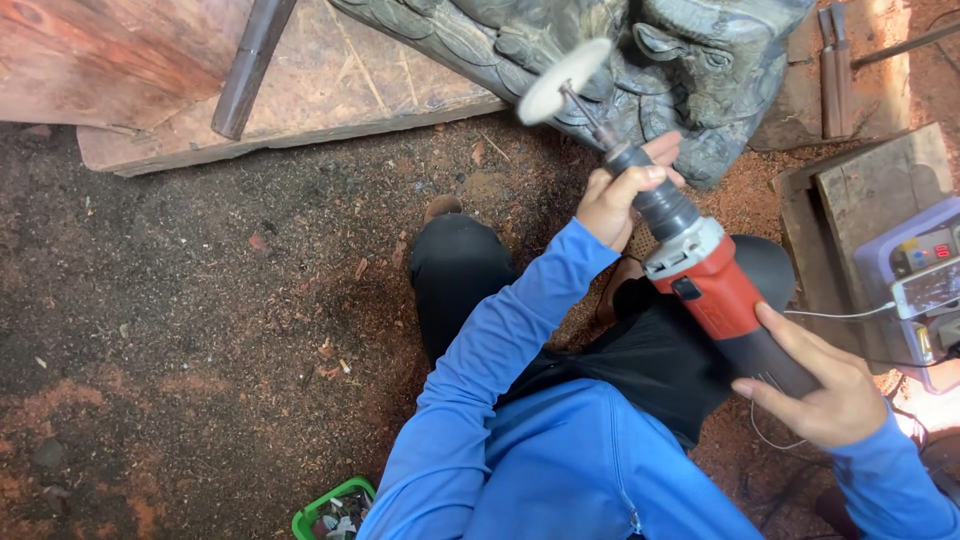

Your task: Using a rotary tool with a buffing wheel to polish the surface of a wooden water buffalo sculpture.

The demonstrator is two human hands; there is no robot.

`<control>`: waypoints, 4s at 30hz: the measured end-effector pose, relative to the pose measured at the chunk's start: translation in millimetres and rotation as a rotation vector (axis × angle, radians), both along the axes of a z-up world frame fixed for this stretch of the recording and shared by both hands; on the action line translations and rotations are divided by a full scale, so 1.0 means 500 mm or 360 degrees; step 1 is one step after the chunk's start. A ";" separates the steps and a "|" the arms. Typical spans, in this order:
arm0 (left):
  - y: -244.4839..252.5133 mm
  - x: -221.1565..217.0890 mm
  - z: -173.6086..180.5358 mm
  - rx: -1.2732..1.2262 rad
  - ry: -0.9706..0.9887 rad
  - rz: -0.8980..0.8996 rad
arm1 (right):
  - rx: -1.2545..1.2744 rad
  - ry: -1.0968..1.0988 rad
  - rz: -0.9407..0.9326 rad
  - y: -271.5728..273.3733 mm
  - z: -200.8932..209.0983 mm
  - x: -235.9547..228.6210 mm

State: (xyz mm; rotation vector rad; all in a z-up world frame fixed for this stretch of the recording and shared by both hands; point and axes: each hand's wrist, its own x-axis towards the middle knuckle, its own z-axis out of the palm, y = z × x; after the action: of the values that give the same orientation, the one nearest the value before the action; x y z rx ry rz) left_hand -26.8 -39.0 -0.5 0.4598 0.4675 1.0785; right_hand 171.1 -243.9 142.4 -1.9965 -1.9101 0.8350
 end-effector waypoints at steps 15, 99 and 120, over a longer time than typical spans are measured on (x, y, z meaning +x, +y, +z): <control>-0.037 0.003 -0.012 -0.0056 0.0132 0.0003 | -0.0014 -0.0172 0.0113 -0.026 0.004 0.002; 0.113 0.012 0.018 0.0269 -0.0107 0.0112 | 0.0239 -0.0199 0.0153 0.065 0.082 -0.058; 0.164 0.018 0.110 0.0215 -0.0713 0.0148 | 0.0302 -0.0243 0.0367 0.157 0.127 0.033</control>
State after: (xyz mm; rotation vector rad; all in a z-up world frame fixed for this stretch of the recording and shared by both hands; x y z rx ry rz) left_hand -17.8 42.9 54.7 0.3031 0.0203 1.2662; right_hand 187.4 -165.2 205.9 -1.7983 -2.2446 0.5393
